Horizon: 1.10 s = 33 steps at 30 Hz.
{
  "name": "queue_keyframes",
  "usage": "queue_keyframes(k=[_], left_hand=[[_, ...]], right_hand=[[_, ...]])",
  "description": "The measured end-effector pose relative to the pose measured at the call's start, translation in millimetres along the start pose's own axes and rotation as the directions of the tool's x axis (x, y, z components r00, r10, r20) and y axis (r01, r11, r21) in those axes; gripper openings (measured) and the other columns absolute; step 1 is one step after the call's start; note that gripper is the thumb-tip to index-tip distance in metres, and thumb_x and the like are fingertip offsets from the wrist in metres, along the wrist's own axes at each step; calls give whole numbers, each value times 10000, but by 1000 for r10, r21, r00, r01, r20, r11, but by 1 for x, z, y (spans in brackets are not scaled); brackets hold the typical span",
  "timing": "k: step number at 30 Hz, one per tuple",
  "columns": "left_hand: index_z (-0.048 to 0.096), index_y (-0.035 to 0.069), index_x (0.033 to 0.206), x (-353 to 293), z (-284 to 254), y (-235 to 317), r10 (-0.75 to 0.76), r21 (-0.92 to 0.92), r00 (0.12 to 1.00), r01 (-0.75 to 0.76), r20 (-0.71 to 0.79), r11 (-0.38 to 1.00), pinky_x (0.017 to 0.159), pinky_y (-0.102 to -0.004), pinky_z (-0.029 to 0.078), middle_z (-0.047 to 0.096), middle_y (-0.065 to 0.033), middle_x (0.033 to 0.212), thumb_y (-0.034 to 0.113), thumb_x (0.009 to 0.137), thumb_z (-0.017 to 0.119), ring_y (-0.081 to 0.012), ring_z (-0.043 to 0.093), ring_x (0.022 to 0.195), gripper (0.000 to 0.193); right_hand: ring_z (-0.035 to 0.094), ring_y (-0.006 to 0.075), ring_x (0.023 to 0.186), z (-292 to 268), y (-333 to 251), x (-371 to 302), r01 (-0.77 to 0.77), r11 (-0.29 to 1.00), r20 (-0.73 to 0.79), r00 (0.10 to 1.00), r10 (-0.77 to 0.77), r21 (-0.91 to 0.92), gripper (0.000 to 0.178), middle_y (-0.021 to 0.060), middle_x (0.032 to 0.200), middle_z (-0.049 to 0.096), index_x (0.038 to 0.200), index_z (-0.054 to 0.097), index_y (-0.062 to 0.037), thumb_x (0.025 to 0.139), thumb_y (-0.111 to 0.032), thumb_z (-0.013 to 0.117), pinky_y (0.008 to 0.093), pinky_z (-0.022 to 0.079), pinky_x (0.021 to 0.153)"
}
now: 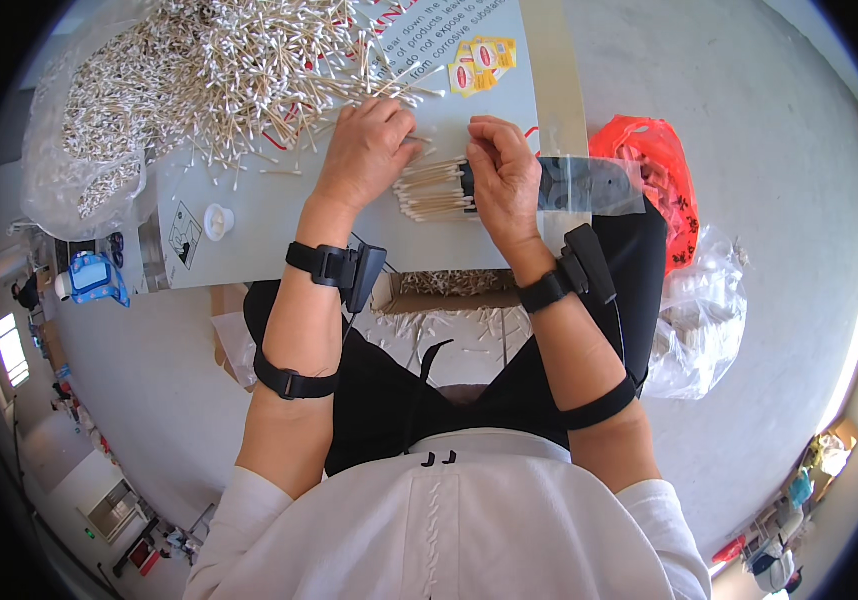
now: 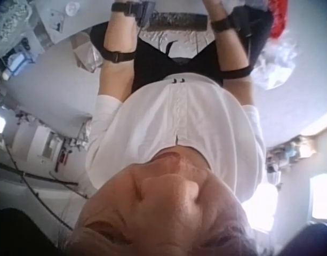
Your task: Sorting and packaging cotton swabs into containers and bags at a workstation.
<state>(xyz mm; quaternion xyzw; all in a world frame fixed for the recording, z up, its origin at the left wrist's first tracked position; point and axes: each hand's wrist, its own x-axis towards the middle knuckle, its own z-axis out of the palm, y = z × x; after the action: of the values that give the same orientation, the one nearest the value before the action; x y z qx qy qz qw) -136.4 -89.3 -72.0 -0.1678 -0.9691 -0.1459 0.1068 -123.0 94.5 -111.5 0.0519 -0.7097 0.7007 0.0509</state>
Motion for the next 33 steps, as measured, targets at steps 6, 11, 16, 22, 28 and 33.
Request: queue_keyframes(k=[6,11,16,22,28,33], left_hand=[[592,47,801,0,6,-1,-58,-154,998,59,11,986,709,-413,494,611,-95,818,39,782,627,-309,612,842,40],[591,35,814,8,4,-1,-123,-158,992,125,26,979,700,-407,497,619,-120,821,19,781,639,-320,623,826,60],[613,28,849,5,-1,-1,-116,-257,966,175,229,951,742,-429,502,632,-114,857,13,793,574,-339,609,882,70],[611,2,1111,-27,16,20,-448,-672,867,199,-219,714,947,-370,454,608,-146,1130,85,898,551,-307,574,1078,237],[587,-21,1199,-31,35,45,-550,-859,813,133,-191,494,1034,-344,395,577,-124,1253,230,1004,483,-228,524,1192,334],[585,-19,1217,-29,35,43,-515,-884,845,127,-141,451,1034,-346,404,584,-101,1244,238,1021,459,-191,525,1185,346]], right_hand=[[612,134,934,0,-1,-1,1,1000,-3,1000,-1,-11,151,93,1122,635,1034,615,28,886,41,590,253,500,839],[590,159,1026,3,-4,-11,2,999,-39,999,0,36,156,114,1179,619,1068,608,30,921,21,558,266,468,914],[546,172,1129,6,-9,-21,-27,994,-34,999,30,103,204,126,1288,563,1151,570,41,962,-13,516,277,428,984],[468,198,1271,12,-7,-19,15,988,-62,998,-5,154,312,146,1368,516,1269,536,44,1019,-127,459,308,375,1060],[444,207,1313,20,-7,-9,-19,979,18,1000,16,203,405,137,1406,482,1367,469,29,1040,-207,433,341,359,1111],[464,214,1299,17,-8,-11,-77,966,26,997,72,249,406,135,1380,509,1357,476,39,1039,-208,435,338,366,1104]])
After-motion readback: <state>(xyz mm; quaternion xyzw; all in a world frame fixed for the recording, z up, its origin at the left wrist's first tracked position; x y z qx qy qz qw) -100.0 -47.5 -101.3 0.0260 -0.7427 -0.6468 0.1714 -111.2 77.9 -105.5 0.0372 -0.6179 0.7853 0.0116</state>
